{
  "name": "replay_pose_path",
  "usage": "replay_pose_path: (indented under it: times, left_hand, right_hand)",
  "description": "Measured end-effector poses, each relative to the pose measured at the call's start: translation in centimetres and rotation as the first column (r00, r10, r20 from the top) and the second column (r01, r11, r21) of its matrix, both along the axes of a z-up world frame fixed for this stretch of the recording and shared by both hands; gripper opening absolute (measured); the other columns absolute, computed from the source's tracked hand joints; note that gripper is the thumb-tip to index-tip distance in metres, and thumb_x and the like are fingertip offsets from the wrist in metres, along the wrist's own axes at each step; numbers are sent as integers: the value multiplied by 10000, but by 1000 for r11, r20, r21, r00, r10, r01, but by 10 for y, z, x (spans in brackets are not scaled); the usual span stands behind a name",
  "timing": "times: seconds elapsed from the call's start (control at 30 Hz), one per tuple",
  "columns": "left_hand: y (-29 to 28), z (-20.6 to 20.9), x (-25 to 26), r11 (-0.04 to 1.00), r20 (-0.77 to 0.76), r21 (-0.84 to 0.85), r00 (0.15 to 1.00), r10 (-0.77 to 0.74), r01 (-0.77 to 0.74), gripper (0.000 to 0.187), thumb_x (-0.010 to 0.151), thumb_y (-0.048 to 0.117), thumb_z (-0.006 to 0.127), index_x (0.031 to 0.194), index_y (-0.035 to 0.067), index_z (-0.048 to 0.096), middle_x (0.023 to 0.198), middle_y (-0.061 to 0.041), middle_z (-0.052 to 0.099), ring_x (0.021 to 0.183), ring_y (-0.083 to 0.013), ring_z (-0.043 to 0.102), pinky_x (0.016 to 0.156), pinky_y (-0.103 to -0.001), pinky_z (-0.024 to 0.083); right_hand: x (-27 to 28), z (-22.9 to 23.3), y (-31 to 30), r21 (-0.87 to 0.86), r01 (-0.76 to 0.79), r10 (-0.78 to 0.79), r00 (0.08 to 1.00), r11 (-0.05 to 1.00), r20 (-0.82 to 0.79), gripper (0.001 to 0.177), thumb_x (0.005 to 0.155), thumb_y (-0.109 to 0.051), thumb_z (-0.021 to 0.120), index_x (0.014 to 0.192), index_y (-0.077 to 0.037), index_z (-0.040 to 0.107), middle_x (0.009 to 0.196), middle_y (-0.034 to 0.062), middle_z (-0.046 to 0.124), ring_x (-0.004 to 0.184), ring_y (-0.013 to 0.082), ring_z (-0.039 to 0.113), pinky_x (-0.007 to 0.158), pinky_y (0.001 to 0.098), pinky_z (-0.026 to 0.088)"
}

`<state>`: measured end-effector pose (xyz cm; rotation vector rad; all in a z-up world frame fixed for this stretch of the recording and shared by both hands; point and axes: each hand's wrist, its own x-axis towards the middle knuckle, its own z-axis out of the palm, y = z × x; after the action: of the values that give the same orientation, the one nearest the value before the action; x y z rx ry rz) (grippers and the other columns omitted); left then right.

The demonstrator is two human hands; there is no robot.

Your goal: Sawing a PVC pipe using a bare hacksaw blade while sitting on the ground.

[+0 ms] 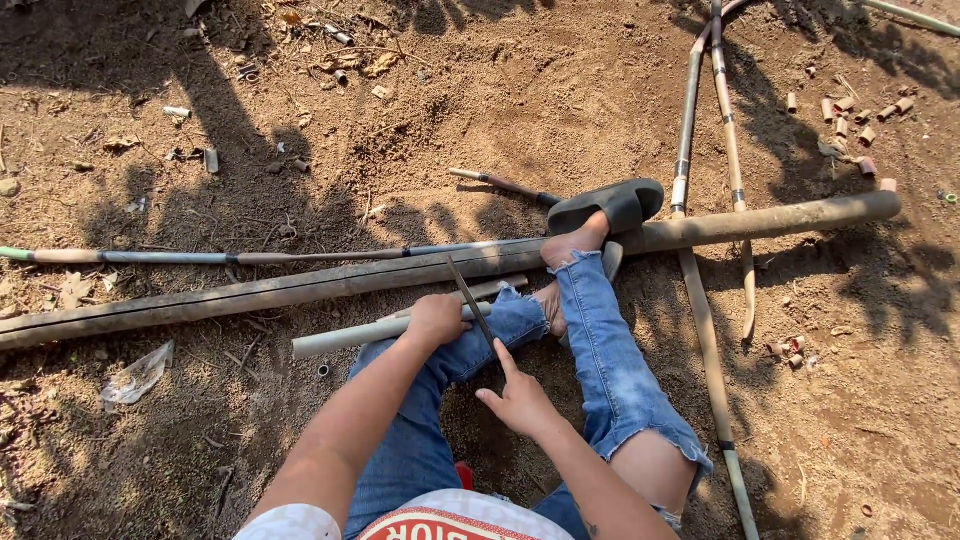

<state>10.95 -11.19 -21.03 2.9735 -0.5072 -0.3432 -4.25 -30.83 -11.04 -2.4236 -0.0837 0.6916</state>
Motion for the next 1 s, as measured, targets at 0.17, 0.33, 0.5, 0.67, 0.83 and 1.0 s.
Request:
replay_pose_path:
  times: [0.17,0.33,0.5,0.67,0.83,1.0]
  left_hand:
    - [5,6,-2,1000,-50,27,999,-12,13,446,885,515,776,969,78,818,941,-118,810,915,-338,783,800,-467,620]
    - [0,11,1,1000,-34,-24,999,-5,4,411,878,492,806,937,85,792,949,-100,800,873,-352,755,786,-472,593]
    - [-3,-6,-2,999,45,-40,999,25,-23,383,856,454,823,903,75,793,931,-116,795,837,-360,756,765,-478,587]
    - [-1,-11,-3,999,71,-17,997,31,-30,395,855,474,819,902,83,799,902,-105,796,785,-352,759,713,-469,592]
    - [-2,-2,2,998,-7,-35,998,60,-61,407,859,493,814,934,93,812,947,-106,805,851,-364,755,773,-479,583]
    - [-3,-13,4,994,27,-86,997,74,-71,385,843,457,833,918,82,794,925,-128,795,820,-387,749,761,-493,586]
  right_hand:
    - [-43,-4,-13,36,24,-21,997,999,-70,997,1005,-350,695,1745,-184,48,675,68,676,616,228,673,623,363,540]
    - [-56,-11,-24,-72,44,-51,994,996,-92,1021,1001,-372,688,1749,-223,10,688,28,699,731,237,708,971,379,564]
    - [-12,-11,-8,-62,4,-4,1000,998,-2,1015,977,-391,704,1743,-208,64,698,93,703,667,283,708,652,392,573]
    - [8,-6,2,-20,-11,11,1000,1000,-1,1006,973,-368,695,1746,-211,71,683,82,675,623,261,665,608,375,525]
    - [-36,-11,-22,-7,-23,23,1000,1000,16,1017,959,-340,691,1742,-178,62,603,56,664,530,226,640,557,345,514]
    - [-47,5,-28,-56,69,-76,986,996,-146,1033,971,-332,711,1757,-281,42,621,7,604,540,143,548,566,285,435]
